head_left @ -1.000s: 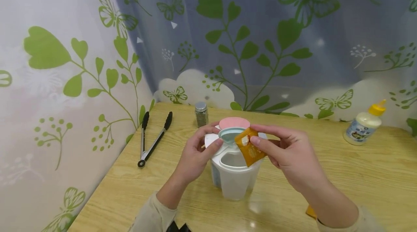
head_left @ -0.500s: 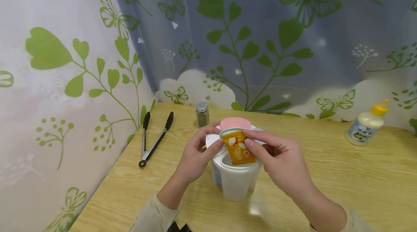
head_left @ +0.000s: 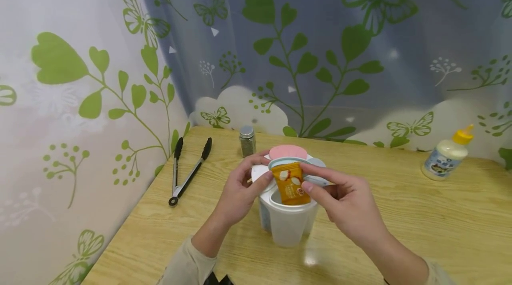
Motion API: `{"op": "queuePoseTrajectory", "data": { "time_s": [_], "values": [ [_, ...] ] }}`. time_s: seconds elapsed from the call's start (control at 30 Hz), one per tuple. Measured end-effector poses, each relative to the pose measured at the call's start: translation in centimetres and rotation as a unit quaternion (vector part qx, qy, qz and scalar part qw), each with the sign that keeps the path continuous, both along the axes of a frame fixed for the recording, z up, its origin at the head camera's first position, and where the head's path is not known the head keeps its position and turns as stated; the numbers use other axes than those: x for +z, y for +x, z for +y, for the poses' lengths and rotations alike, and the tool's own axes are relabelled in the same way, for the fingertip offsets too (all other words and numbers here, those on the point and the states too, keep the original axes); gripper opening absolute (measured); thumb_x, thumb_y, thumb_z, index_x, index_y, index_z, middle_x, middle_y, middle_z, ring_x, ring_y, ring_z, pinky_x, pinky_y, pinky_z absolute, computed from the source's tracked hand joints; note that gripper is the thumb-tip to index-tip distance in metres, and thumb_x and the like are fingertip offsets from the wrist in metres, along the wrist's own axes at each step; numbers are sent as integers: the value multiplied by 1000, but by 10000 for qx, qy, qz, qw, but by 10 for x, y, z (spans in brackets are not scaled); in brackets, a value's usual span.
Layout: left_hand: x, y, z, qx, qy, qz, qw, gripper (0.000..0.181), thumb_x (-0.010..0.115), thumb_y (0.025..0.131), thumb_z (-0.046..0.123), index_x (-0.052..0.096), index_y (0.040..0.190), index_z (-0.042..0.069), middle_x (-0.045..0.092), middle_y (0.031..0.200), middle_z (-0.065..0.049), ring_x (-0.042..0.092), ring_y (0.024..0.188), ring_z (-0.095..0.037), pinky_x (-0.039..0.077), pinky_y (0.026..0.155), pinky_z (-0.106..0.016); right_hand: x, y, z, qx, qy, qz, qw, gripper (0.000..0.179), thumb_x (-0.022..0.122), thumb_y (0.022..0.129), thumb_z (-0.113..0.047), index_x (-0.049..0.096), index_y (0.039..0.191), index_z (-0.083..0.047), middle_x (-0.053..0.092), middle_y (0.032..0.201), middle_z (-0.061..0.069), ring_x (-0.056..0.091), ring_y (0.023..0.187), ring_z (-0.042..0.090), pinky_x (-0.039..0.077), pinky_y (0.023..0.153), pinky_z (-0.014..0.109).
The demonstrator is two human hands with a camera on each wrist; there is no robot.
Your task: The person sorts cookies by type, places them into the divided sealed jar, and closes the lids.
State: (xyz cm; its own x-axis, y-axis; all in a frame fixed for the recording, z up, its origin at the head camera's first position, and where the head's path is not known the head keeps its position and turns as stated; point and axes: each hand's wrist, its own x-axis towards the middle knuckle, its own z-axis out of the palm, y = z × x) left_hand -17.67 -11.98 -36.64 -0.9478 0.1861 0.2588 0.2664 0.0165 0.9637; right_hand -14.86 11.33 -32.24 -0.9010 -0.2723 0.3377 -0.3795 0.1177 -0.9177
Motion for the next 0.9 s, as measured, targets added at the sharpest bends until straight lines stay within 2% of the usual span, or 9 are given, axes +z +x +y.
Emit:
{"op": "queuePoseTrajectory", "data": {
  "time_s": [0.2, 0.37, 0.5, 0.67, 0.9],
  "values": [
    [1, 0, 0, -49, 49, 72, 10000, 24, 62, 98, 15, 59, 121, 7, 45, 154, -1, 53, 132, -28, 53, 90, -27, -4, 1, 1, 396, 135, 155, 9990, 32, 66, 95, -7, 70, 126, -11, 76, 104, -8, 34, 37, 13, 30, 31, 26],
    [0, 0, 0, -11, 44, 98, 9999, 24, 63, 98, 16, 60, 120, 8, 45, 154, -1, 55, 130, -27, 54, 87, -27, -7, 3, 5, 398, 275, -219, 9986, 30, 67, 95, -14, 71, 125, -14, 74, 118, -7, 31, 38, 14, 28, 32, 27],
    [-1, 0, 0, 34, 18, 69, 10000, 24, 63, 98, 16, 60, 120, 8, 46, 154, -1, 55, 130, -27, 54, 88, -28, -9, 4, 12, 441, 321, -449, 9975, 31, 67, 95, -16, 70, 126, -14, 73, 120, -9, 31, 39, 16, 28, 33, 28],
    [0, 0, -1, 94, 4, 49, 9999, 24, 64, 97, 16, 61, 120, 9, 47, 153, 0, 55, 129, -26, 54, 89, -29, -17, 2, 25, 720, 62, -567, 9958, 34, 65, 96, -9, 65, 130, -8, 72, 121, -9, 30, 42, 21, 26, 34, 34],
    [0, 0, 0, 123, 2, 72, 9999, 23, 64, 97, 16, 61, 119, 8, 48, 153, -1, 55, 130, -26, 52, 93, -32, -31, -1, 48, 1055, -373, -390, 9930, 39, 60, 94, 7, 60, 132, -1, 73, 119, -7, 31, 45, 23, 21, 33, 35]
  ]
}}
